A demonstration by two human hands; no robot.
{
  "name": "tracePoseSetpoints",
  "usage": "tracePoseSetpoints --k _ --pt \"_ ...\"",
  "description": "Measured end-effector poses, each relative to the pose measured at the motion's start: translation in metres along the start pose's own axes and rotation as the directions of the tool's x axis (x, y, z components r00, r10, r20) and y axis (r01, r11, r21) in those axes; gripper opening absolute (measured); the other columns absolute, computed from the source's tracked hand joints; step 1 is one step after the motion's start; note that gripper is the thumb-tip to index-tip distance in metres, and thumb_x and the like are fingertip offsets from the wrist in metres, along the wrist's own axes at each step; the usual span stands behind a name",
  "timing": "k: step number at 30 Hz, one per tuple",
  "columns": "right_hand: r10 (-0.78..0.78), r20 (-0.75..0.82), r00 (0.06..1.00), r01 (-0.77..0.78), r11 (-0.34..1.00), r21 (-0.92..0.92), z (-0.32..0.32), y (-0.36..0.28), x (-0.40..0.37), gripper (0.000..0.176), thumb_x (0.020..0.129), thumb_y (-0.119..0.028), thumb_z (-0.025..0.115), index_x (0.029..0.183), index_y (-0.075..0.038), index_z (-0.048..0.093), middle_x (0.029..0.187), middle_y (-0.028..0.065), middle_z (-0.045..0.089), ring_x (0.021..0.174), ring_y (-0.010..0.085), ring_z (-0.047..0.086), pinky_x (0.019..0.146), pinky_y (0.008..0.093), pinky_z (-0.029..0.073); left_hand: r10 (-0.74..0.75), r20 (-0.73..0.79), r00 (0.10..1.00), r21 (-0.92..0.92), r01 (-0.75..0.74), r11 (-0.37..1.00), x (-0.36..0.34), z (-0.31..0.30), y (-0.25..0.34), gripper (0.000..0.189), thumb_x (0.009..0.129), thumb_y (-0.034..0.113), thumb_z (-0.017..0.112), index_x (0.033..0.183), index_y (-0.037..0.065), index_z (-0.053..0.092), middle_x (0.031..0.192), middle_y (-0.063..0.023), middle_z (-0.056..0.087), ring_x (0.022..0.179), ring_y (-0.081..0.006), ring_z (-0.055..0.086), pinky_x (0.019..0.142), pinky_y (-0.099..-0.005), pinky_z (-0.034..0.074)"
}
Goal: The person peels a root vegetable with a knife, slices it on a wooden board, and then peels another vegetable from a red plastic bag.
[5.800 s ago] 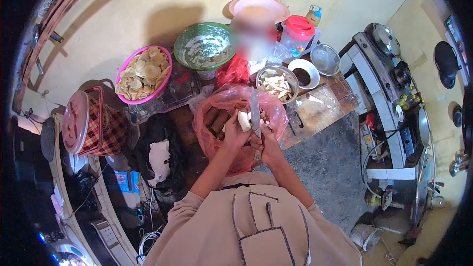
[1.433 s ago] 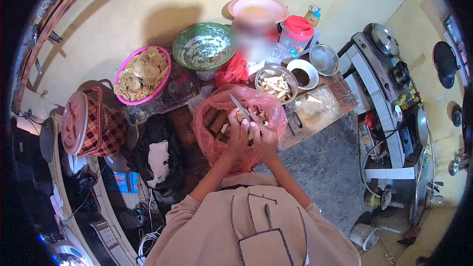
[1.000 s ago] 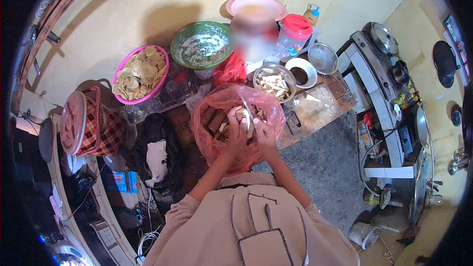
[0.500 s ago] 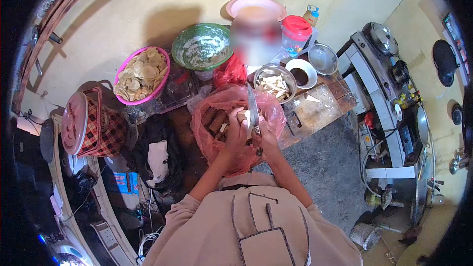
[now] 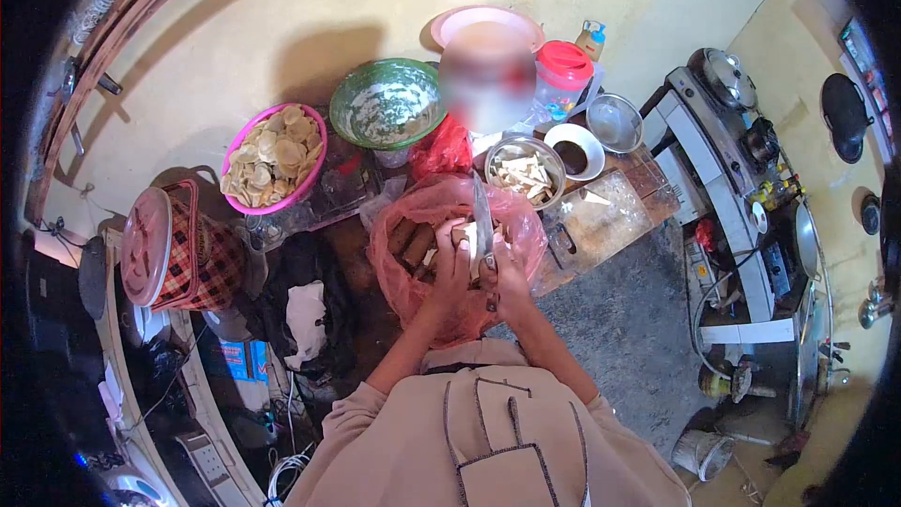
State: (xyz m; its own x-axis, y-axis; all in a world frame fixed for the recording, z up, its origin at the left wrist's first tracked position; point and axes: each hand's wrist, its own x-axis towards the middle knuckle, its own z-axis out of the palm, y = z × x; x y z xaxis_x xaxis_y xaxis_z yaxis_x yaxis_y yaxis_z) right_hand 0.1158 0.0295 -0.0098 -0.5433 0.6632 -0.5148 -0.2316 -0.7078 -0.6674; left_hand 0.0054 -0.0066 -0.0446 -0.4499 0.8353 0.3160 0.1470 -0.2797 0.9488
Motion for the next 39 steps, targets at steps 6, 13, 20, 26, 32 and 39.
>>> tracePoseSetpoints --k 6,13,20,26,32,39 --pt "-0.171 0.054 0.984 0.179 0.96 -0.217 0.012 -0.007 -0.007 0.029 0.091 -0.032 0.044 0.08 -0.009 0.058 0.06 -0.008 0.043 0.052 0.001 0.034 0.047 0.0186 0.028 -0.112 -0.039 0.993 -0.059 0.109 0.992 0.003 0.003 0.009 0.032 0.089 0.014 0.03 0.119 0.0 0.028 0.109 -0.0136 0.039 0.099 -0.0199 0.04 0.09 -0.0322 0.032" --pt "-0.54 0.114 0.834 0.507 0.668 -0.545 -0.008 0.023 0.02 0.03 0.09 -0.024 0.042 0.082 -0.001 0.06 0.06 -0.0006 0.049 0.054 0.0076 0.041 0.05 0.0259 0.035 -0.053 -0.016 0.998 -0.109 0.051 0.993 0.005 0.004 0.017 0.034 0.089 0.015 0.03 0.119 -0.001 0.027 0.11 -0.0137 0.039 0.099 -0.019 0.04 0.088 -0.0324 0.033" --pt "-0.605 0.042 0.795 0.456 0.551 -0.698 0.017 0.007 0.002 0.03 0.09 -0.023 0.041 0.082 0.001 0.058 0.058 0.0065 0.05 0.055 0.0105 0.045 0.053 0.0298 0.038 -0.022 -0.093 0.995 -0.045 0.018 0.999 0.003 0.009 0.01 0.035 0.089 0.016 0.03 0.12 -0.001 0.028 0.109 -0.0142 0.04 0.098 -0.0199 0.041 0.088 -0.0333 0.033" --pt "-0.445 0.04 0.895 0.411 0.786 -0.462 0.014 0.006 0.008 0.037 0.091 -0.035 0.039 0.067 -0.008 0.048 0.051 -0.0029 0.04 0.044 0.0045 0.033 0.041 0.0211 0.026 -0.071 -0.09 0.993 -0.087 0.063 0.994 0.001 0.005 -0.002 0.033 0.09 0.018 0.03 0.117 0.0 0.032 0.107 -0.0128 0.041 0.098 -0.0201 0.041 0.089 -0.0325 0.032" --pt "0.051 0.183 0.982 -0.063 0.996 0.061 0.0 -0.004 0.005 0.036 0.09 -0.042 0.04 0.077 -0.011 0.053 0.051 -0.006 0.039 0.041 0.004 0.033 0.037 0.0189 0.024 -0.344 -0.002 0.939 -0.498 0.298 0.815 0.002 -0.001 -0.016 0.03 0.091 0.024 0.032 0.111 0.003 0.04 0.102 -0.0073 0.045 0.094 -0.0149 0.043 0.085 -0.0289 0.035" --pt "-0.203 -0.044 0.978 0.173 0.913 -0.369 0.008 -0.001 0.004 0.035 0.089 -0.044 0.041 0.079 -0.012 0.054 0.052 -0.0067 0.04 0.04 0.0036 0.032 0.037 0.0179 0.024 -0.319 0.072 0.945 -0.25 0.327 0.911 0.008 -0.005 -0.007 0.025 0.091 0.024 0.037 0.107 0.005 0.042 0.094 -0.0036 0.047 0.085 -0.0117 0.045 0.076 -0.0243 0.038"
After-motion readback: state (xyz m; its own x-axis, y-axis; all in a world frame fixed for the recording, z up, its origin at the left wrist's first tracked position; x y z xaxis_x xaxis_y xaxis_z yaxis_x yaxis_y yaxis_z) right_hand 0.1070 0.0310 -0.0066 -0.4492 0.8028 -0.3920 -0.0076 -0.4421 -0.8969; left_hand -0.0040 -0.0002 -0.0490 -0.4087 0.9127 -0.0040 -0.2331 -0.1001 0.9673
